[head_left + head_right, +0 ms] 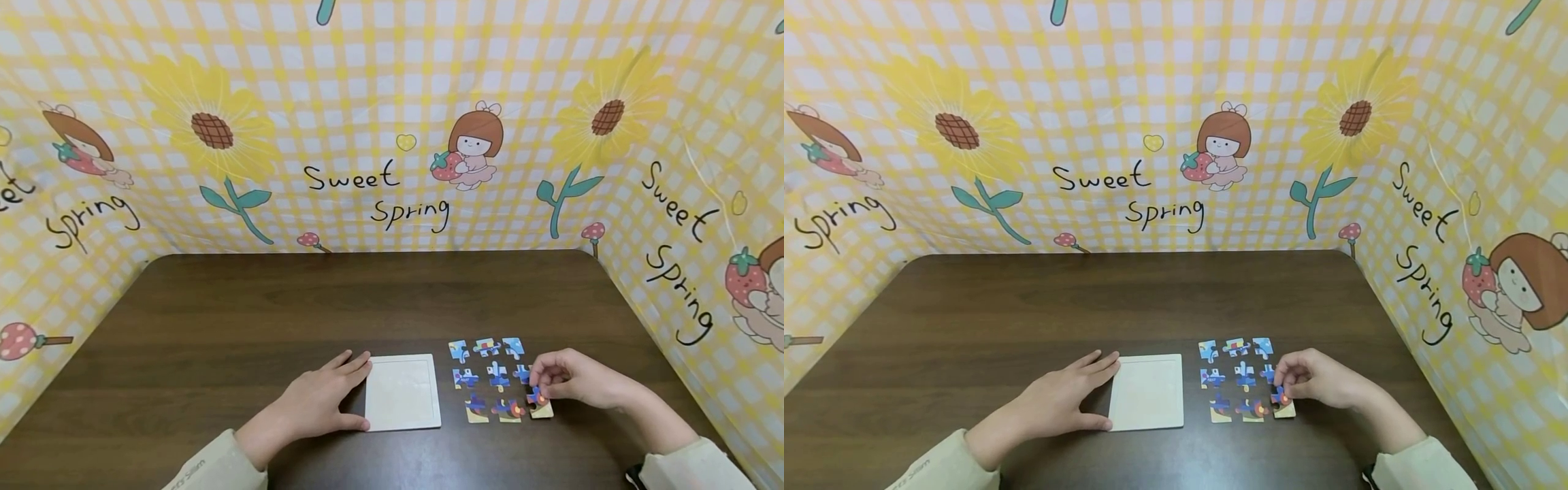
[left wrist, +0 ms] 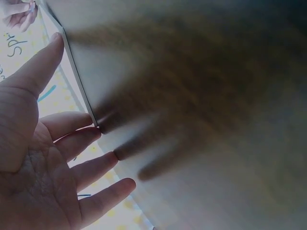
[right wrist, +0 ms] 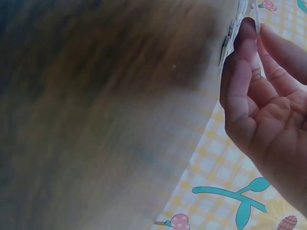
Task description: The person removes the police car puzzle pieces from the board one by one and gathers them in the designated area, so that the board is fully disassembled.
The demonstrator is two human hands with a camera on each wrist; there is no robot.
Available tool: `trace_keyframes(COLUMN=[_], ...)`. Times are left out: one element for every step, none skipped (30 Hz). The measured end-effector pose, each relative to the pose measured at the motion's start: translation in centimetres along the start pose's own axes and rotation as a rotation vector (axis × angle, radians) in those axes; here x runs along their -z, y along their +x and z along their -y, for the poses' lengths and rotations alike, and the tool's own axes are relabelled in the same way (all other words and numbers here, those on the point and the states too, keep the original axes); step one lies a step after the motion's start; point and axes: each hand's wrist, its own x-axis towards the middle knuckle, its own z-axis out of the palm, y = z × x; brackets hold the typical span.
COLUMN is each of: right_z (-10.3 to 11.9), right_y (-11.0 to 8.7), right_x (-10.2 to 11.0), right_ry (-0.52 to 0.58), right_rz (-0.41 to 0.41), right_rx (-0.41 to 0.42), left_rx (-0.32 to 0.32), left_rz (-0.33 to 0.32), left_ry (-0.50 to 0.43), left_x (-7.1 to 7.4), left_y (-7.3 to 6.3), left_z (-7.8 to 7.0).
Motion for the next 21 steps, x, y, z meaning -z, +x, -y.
trace_keyframes(right_z=[0.0, 0.0, 0.0, 0.0, 0.0, 0.0, 0.0, 0.0, 0.0, 0.0, -0.1, -0.1, -0.1, -0.1, -0.1, -0.1, 0.0, 0.0, 0.1, 0.2, 0.3], right_y=[0.0, 0.0, 0.0, 0.0, 0.0, 0.0, -0.1, -0.1, -0.1, -0.1, -0.2, -0.3, -0.3, -0.4, -0.5, -0.5, -0.6, -0.7, -0.8, -1.0, -1.1], right_x=[0.0, -0.1, -0.1, -0.1, -0.1, -0.1, 0.0, 0.0, 0.1, 0.3, 0.4, 0.6, 0.9, 1.1, 1.4, 1.8, 2.1, 2.5, 2.9, 3.3, 3.6], right_ry=[-0.004, -0.009, -0.017, -0.027, -0.040, -0.054, -0.071, -0.087, -0.105, -0.119, -0.129, -0.139, -0.151, -0.165, -0.184, -0.208, -0.238, -0.277, -0.316, -0.354, -0.388], right_rz=[0.001, 0.002, 0.003, 0.004, 0.004, 0.001, -0.004, -0.011, -0.018, -0.026, -0.036, -0.047, -0.059, -0.073, -0.089, -0.108, -0.131, -0.155, -0.184, -0.213, -0.241], right_rx=[-0.002, -0.005, -0.008, -0.012, -0.015, -0.022, -0.029, -0.036, -0.043, -0.051, -0.061, -0.070, -0.076, -0.083, -0.092, -0.102, -0.111, -0.120, -0.139, -0.158, -0.171], left_rx=[0.001, 0.002, 0.004, 0.006, 0.007, 0.007, 0.007, 0.007, 0.005, 0.006, 0.007, 0.008, 0.010, 0.008, 0.005, 0.001, -0.003, -0.009, -0.010, -0.012, -0.015], left_rz=[0.002, 0.003, 0.004, 0.005, 0.007, 0.009, 0.011, 0.014, 0.017, 0.020, 0.025, 0.027, 0.030, 0.029, 0.028, 0.027, 0.027, 0.027, 0.031, 0.033, 0.034], left_ry=[-0.001, -0.001, -0.002, -0.003, -0.004, -0.006, -0.009, -0.018, -0.030, -0.048, -0.070, -0.096, -0.122, -0.145, -0.166, -0.183, -0.194, -0.198, -0.195, -0.190, -0.182], left_x=[0.0, 0.0, 0.0, 0.0, -0.1, -0.1, -0.1, -0.1, -0.1, -0.1, 0.0, 0.0, 0.1, 0.2, 0.2, 0.3, 0.4, 0.5, 0.7, 0.8, 1.0], left_y=[0.0, -0.1, -0.1, -0.1, -0.1, -0.2, -0.2, -0.2, -0.2, -0.3, -0.3, -0.3, -0.4, -0.4, -0.5, -0.5, -0.6, -0.6, -0.7, -0.8, -0.9], left_z=[0.0, 0.0, 0.0, 0.0, 0.0, 0.0, 0.0, 0.1, 0.1, 0.3, 0.4, 0.5, 0.7, 0.8, 1.0, 1.1, 1.3, 1.5, 1.6, 1.8, 2.0])
